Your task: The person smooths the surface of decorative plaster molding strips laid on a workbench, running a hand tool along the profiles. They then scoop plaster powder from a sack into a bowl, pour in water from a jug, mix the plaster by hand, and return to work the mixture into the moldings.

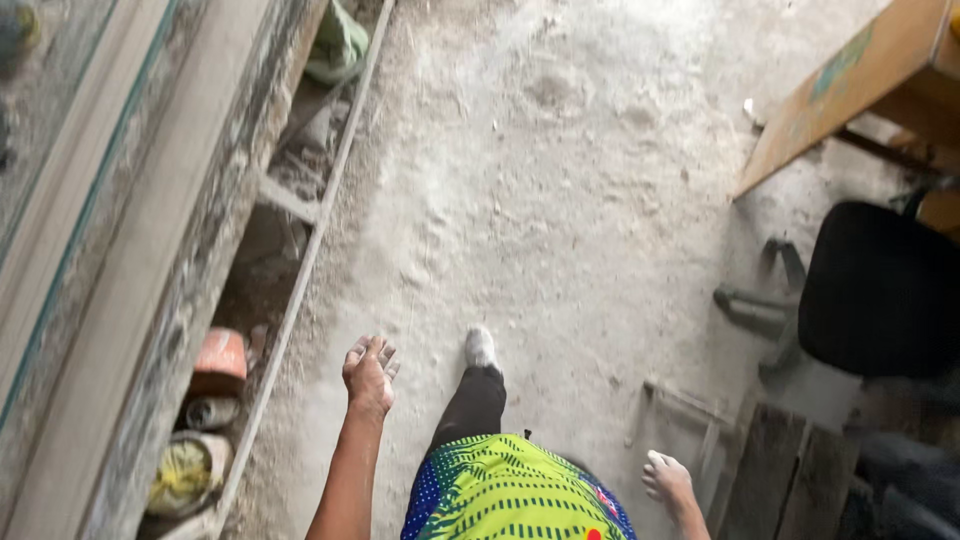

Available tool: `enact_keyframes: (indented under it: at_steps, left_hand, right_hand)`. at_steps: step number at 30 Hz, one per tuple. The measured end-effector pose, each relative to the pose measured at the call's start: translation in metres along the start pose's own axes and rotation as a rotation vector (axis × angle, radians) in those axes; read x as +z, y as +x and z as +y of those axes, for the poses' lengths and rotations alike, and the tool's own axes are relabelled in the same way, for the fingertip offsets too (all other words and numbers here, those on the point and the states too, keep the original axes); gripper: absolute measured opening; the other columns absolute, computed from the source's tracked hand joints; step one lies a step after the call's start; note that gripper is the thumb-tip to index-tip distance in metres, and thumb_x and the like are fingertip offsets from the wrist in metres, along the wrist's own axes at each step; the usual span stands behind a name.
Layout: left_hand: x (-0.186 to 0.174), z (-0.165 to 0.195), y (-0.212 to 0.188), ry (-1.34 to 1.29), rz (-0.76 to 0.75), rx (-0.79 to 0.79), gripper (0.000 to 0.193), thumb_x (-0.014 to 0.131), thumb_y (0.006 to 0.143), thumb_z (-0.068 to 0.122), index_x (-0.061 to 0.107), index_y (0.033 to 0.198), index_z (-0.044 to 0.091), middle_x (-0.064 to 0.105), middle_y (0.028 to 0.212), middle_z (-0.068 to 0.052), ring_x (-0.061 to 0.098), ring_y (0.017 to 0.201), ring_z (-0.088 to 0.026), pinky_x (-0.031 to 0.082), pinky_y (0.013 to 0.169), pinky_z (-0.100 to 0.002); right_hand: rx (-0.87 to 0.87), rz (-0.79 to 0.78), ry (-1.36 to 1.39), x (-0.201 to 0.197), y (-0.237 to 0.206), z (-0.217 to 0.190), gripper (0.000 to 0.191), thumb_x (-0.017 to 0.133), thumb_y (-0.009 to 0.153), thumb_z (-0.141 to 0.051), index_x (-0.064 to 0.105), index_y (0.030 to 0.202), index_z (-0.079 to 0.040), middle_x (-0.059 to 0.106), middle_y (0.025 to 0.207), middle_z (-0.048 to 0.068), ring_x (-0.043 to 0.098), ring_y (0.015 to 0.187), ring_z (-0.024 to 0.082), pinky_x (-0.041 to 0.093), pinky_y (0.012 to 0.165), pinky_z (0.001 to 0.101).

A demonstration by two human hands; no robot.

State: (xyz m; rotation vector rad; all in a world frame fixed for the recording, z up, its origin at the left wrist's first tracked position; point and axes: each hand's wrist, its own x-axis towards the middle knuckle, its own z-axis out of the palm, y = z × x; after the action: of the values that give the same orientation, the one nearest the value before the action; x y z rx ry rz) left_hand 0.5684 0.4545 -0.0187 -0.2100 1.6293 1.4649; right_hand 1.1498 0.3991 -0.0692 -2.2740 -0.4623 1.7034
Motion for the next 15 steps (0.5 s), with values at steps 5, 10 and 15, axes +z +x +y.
enact_keyframes:
  at_steps: [5, 10, 15]
  left_hand:
    - [0.116, 0.087, 0.057, 0.169, -0.037, 0.088, 0.045, 0.06, 0.11, 0.042, 0.066, 0.117, -0.002, 0.072, 0.105, -0.013, 0.062, 0.089, -0.023, 0.046, 0.078, -0.043]
    - [0.249, 0.129, 0.108, 0.184, -0.127, 0.236, 0.02, 0.072, 0.088, 0.025, 0.063, 0.105, 0.02, 0.07, 0.096, 0.004, 0.067, 0.085, -0.014, 0.053, 0.073, -0.031]
    - [0.356, 0.13, 0.176, 0.159, -0.126, 0.109, 0.033, 0.065, 0.102, 0.039, 0.061, 0.094, 0.007, 0.076, 0.096, 0.0, 0.067, 0.089, -0.013, 0.051, 0.076, -0.03]
  right_hand:
    - [-0.001, 0.096, 0.021, 0.002, 0.029, -0.116, 0.048, 0.061, 0.1, -0.038, 0.062, 0.139, -0.011, 0.072, 0.116, 0.015, 0.07, 0.095, 0.031, 0.056, 0.081, 0.0466]
    - [0.082, 0.099, 0.066, 0.019, 0.07, -0.192, 0.045, 0.061, 0.1, -0.037, 0.06, 0.136, -0.01, 0.071, 0.116, 0.014, 0.07, 0.097, 0.03, 0.055, 0.081, 0.0484]
    - [0.121, 0.011, -0.033, 0.057, 0.142, -0.292, 0.038, 0.062, 0.1, -0.037, 0.062, 0.125, -0.009, 0.068, 0.105, 0.013, 0.066, 0.087, 0.029, 0.052, 0.073, 0.0463]
